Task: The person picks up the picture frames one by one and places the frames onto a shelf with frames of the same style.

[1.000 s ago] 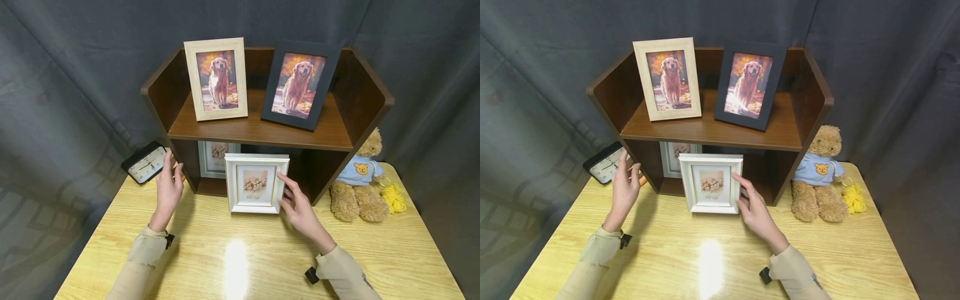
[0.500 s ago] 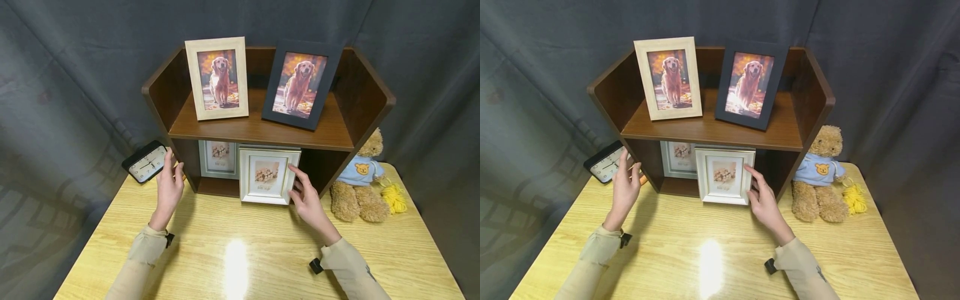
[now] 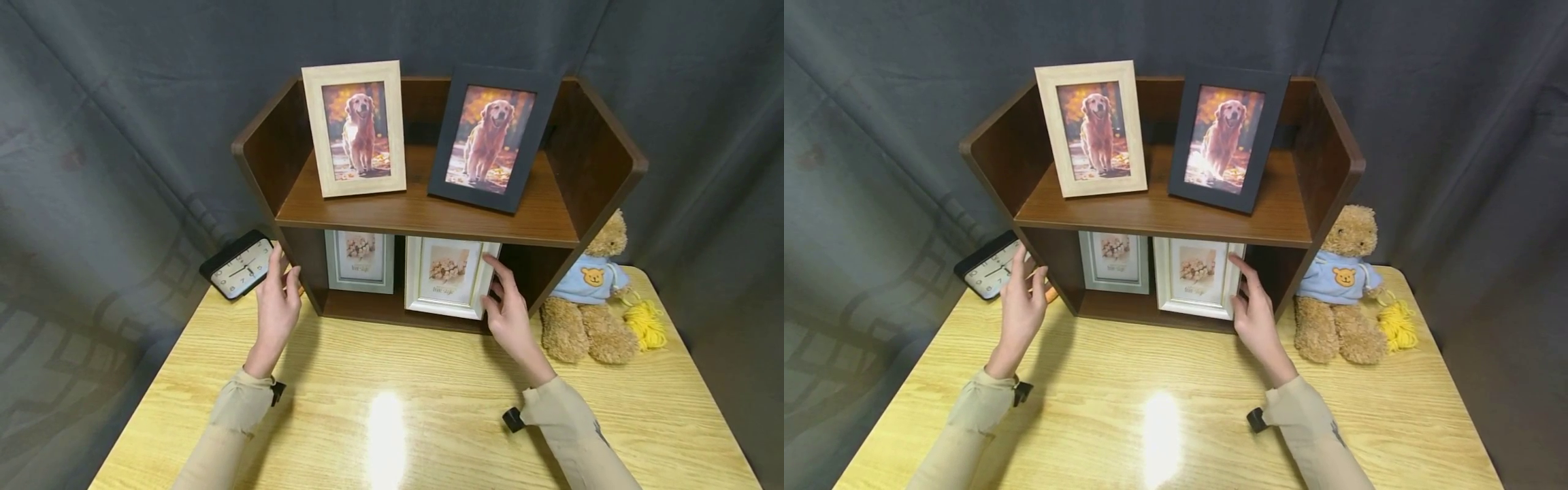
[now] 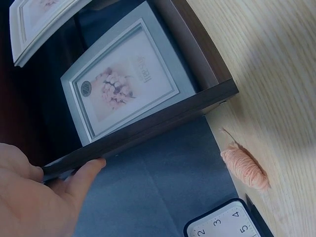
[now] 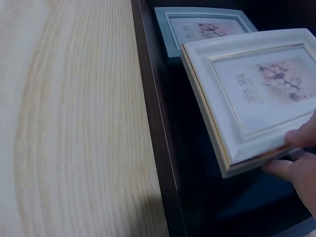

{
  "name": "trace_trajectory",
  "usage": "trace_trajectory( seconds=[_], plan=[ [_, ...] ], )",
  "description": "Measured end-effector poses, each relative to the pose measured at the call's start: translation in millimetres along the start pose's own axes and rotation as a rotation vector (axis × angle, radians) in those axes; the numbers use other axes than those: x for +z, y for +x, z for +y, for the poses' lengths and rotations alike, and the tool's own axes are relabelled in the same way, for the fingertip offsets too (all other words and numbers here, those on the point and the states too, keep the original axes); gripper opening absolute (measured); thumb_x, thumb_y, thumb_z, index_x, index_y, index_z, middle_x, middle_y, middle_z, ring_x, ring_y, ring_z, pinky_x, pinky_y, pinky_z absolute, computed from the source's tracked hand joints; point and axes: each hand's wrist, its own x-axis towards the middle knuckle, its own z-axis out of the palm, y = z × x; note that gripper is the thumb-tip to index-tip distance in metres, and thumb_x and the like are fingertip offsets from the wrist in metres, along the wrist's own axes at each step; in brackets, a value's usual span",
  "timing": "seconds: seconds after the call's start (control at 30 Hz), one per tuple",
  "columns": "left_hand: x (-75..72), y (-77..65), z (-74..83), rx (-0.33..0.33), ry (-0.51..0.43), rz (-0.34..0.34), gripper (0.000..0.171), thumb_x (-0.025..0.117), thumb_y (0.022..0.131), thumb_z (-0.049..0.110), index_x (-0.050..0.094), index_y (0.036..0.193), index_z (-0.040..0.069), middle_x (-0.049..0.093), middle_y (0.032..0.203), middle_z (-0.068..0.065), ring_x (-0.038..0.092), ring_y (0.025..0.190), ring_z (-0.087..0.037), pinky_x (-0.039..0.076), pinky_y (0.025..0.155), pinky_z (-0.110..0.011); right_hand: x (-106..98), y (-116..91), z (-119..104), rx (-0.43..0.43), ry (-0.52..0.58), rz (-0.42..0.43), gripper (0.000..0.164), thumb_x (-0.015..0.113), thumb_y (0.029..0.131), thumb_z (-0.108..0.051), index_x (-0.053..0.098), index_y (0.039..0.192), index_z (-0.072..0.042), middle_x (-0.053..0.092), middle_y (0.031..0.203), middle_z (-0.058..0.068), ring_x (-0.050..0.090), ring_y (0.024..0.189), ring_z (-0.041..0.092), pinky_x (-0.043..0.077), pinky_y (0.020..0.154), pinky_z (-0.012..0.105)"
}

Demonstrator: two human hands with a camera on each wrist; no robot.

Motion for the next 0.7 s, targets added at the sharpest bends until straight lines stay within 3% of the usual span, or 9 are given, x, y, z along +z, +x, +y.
trace_trajectory(
  seconds=[0.1,0.17,0.2,0.27,0.37,0.53,0.7],
  plan=[
    [-0.1,0.3,0.4,-0.002,-0.008,0.0,0.054,0.056,0.107,-0.01,0.045,0.159,0.002,0.06,0.145,-0.03,0.069,0.118,-0.043,0.051,0.081,-0.01,-1.2,3.6,1.7,0.032,-0.019,0.018,0.075,0.045,0.101,0.024,0.034,0.166,-0.011,0.026,0.173,0.016,0.039,0.149,0.047,0.046,0.105,0.045],
    [-0.2,0.5,0.8,-0.004,-0.009,-0.003,0.054,0.056,0.107,-0.01,0.045,0.159,0.001,0.06,0.146,-0.03,0.066,0.124,-0.042,0.057,0.086,-0.022,-2.1,5.3,2.2,0.058,-0.018,0.026,0.075,0.045,0.101,0.024,0.034,0.166,-0.013,0.026,0.173,0.015,0.039,0.148,0.046,0.044,0.104,0.058],
    [-0.2,0.6,1.0,-0.006,-0.008,-0.005,0.054,0.056,0.107,-0.01,0.045,0.159,0.001,0.06,0.146,-0.029,0.065,0.125,-0.042,0.059,0.088,-0.029,-2.5,6.1,3.2,0.068,-0.013,0.029,0.075,0.045,0.101,0.024,0.034,0.166,-0.013,0.025,0.173,0.015,0.041,0.147,0.046,0.044,0.1,0.06],
    [0.1,0.8,1.5,-0.009,-0.007,-0.009,0.054,0.056,0.107,-0.01,0.045,0.159,0.001,0.06,0.146,-0.029,0.063,0.129,-0.041,0.06,0.09,-0.044,-3.3,7.7,5.2,0.083,-0.024,0.035,0.076,0.046,0.101,0.024,0.034,0.166,-0.013,0.026,0.173,0.016,0.04,0.148,0.047,0.044,0.106,0.065],
    [0.5,0.6,1.6,-0.013,-0.006,-0.007,0.054,0.055,0.107,-0.01,0.045,0.159,0.0,0.06,0.146,-0.029,0.063,0.129,-0.041,0.06,0.086,-0.054,-4.6,10.0,8.2,0.087,-0.025,0.034,0.076,0.046,0.1,0.024,0.034,0.166,-0.012,0.026,0.173,0.016,0.046,0.141,0.049,0.04,0.112,0.068],
    [1.2,0.6,1.1,-0.018,-0.004,-0.005,0.053,0.055,0.107,-0.01,0.045,0.158,-0.001,0.06,0.146,-0.029,0.063,0.13,-0.043,0.06,0.086,-0.056,-5.9,12.0,13.8,0.08,-0.027,0.025,0.075,0.045,0.101,0.024,0.034,0.166,-0.012,0.025,0.173,0.018,0.031,0.153,0.048,0.031,0.117,0.072],
    [1.4,1.0,1.2,-0.02,-0.022,-0.007,0.053,0.055,0.107,-0.011,0.044,0.157,-0.003,0.06,0.145,-0.03,0.062,0.129,-0.044,0.058,0.093,-0.059,-4.4,13.6,18.4,0.104,-0.05,0.035,0.075,0.042,0.101,0.024,0.035,0.165,-0.013,0.025,0.173,0.017,0.031,0.153,0.048,0.03,0.118,0.071]
  ],
)
